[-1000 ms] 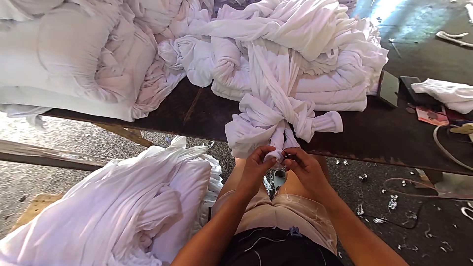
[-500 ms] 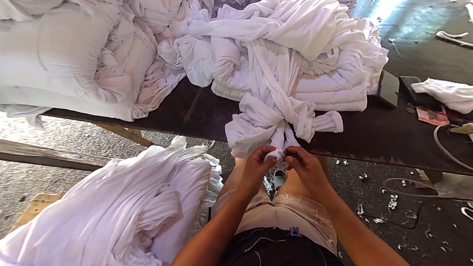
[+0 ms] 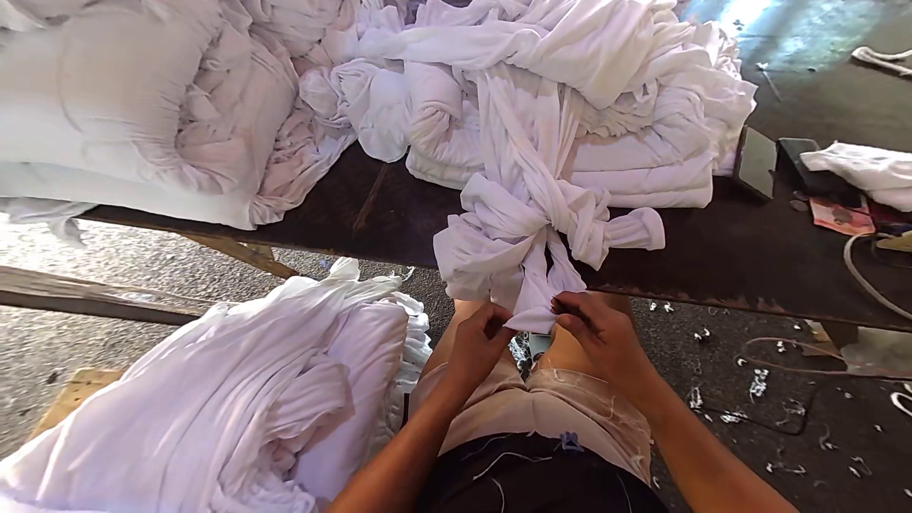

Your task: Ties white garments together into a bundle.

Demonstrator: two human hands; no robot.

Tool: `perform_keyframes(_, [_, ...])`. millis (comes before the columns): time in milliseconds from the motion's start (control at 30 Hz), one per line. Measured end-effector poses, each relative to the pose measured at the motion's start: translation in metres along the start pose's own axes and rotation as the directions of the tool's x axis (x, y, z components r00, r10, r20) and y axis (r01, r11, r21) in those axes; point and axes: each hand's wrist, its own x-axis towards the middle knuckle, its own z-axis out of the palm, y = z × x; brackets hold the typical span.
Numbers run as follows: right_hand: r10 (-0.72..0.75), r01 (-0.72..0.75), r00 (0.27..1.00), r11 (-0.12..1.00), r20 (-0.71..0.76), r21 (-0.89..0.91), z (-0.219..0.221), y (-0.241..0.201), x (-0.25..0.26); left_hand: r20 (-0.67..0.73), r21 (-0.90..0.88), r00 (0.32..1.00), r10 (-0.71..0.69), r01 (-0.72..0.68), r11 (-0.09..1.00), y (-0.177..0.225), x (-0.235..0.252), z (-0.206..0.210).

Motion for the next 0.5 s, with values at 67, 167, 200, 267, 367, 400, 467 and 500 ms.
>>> perform_keyframes(67, [-0.027,0.028,1.0,0.998,0.013,-0.059,0.001,-0.002,-0.005,0.042,-0.122,0.984,-0.171,0.175,0.977,0.002,-0.007,0.0])
perform_keyframes(167, [-0.045,0.047,0.999,0.99,0.017,-0.13,0.005,-0.005,-0.008,0.121,-0.443,0.951,-0.284,0.308,0.842,0.005,-0.011,0.002])
perform_keyframes(200, [-0.054,0.056,0.998,0.987,0.012,-0.154,0.006,-0.006,-0.009,0.106,-0.539,0.96,-0.258,0.274,0.797,0.004,-0.011,0.004])
perform_keyframes(267, [-0.075,0.073,0.997,0.979,0.0,-0.19,0.007,-0.006,-0.008,0.053,-0.699,0.982,-0.18,0.165,0.696,0.003,-0.005,0.008])
perform_keyframes(367, [-0.097,0.093,0.995,0.974,-0.007,-0.207,0.009,-0.008,-0.007,0.09,-0.818,0.983,-0.161,0.165,0.551,0.015,0.005,0.008])
perform_keyframes(400, [-0.108,0.104,0.994,0.97,-0.009,-0.218,0.01,-0.008,-0.008,0.113,-0.829,0.981,-0.156,0.18,0.53,0.019,0.008,0.008])
perform_keyframes(467, [-0.129,0.124,0.992,0.963,-0.004,-0.238,0.011,-0.009,-0.008,0.111,-0.844,0.981,-0.16,0.178,0.507,0.024,0.013,0.01])
perform_keyframes(500, [-0.136,0.132,0.991,0.96,0.003,-0.248,0.012,-0.009,-0.008,0.099,-0.847,0.982,-0.16,0.168,0.504,0.026,0.015,0.012])
